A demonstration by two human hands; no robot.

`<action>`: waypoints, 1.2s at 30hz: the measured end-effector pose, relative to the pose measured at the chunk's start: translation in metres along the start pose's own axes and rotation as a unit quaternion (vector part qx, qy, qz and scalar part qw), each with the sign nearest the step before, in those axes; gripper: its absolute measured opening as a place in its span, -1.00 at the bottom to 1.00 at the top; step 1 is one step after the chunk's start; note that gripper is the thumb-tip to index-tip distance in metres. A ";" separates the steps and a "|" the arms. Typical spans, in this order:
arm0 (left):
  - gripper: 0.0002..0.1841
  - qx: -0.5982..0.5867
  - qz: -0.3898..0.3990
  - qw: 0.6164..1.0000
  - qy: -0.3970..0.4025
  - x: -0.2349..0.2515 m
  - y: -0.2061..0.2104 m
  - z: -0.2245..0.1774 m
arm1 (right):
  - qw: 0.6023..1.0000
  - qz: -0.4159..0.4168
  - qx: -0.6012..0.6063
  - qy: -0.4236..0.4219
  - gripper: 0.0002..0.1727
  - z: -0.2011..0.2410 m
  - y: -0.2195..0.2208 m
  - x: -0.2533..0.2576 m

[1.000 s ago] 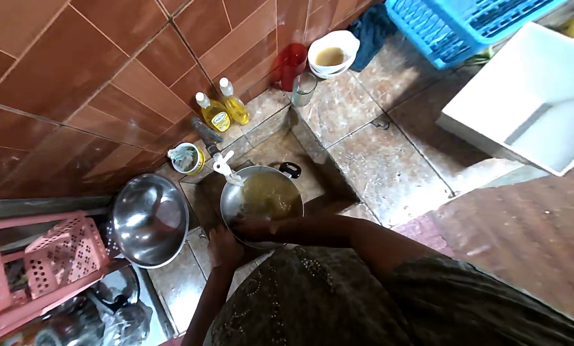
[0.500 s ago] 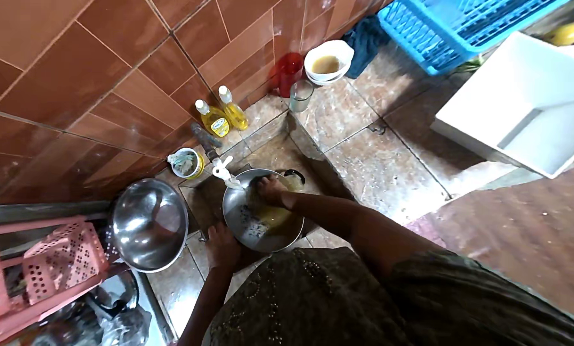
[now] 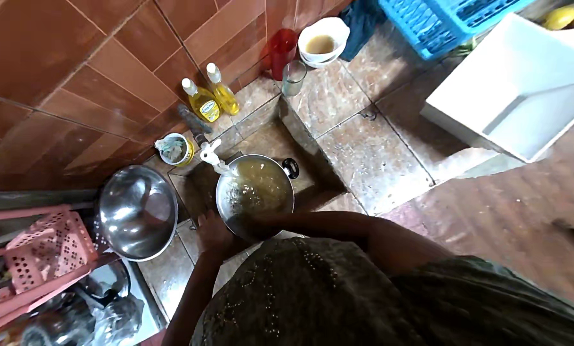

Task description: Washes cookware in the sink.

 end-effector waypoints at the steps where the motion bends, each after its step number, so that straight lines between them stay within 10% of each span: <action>1: -0.36 -0.005 0.000 1.000 0.001 -0.001 0.001 0.001 | 0.997 -0.006 0.079 -0.019 -0.56 0.006 0.003 0.008; 5: -0.41 -0.025 0.000 1.000 0.016 -0.005 -0.008 0.010 | 0.938 -0.073 0.332 -0.069 -0.62 0.024 -0.020 0.012; 13: -0.47 0.085 0.091 0.991 0.051 -0.013 -0.082 0.038 | 0.939 -0.320 -0.012 -0.129 -0.70 0.001 -0.151 -0.081; 23: -0.54 0.239 0.173 0.955 -0.007 -0.023 -0.158 0.025 | 0.951 -0.155 -0.266 -0.019 -0.63 -0.134 -0.137 -0.131; 36: -0.34 0.299 0.202 0.926 -0.109 -0.095 -0.182 0.034 | 0.967 -0.074 -0.240 0.045 -0.59 -0.133 -0.124 -0.143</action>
Point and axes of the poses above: each hand's wrist, its own x-axis towards the middle knuckle, its own y-axis out of the palm, z = x × y, the point moved 5 cm from there along x, towards the middle knuckle, and after that the axes turned 14 degrees about x, right-handed, at the moved point
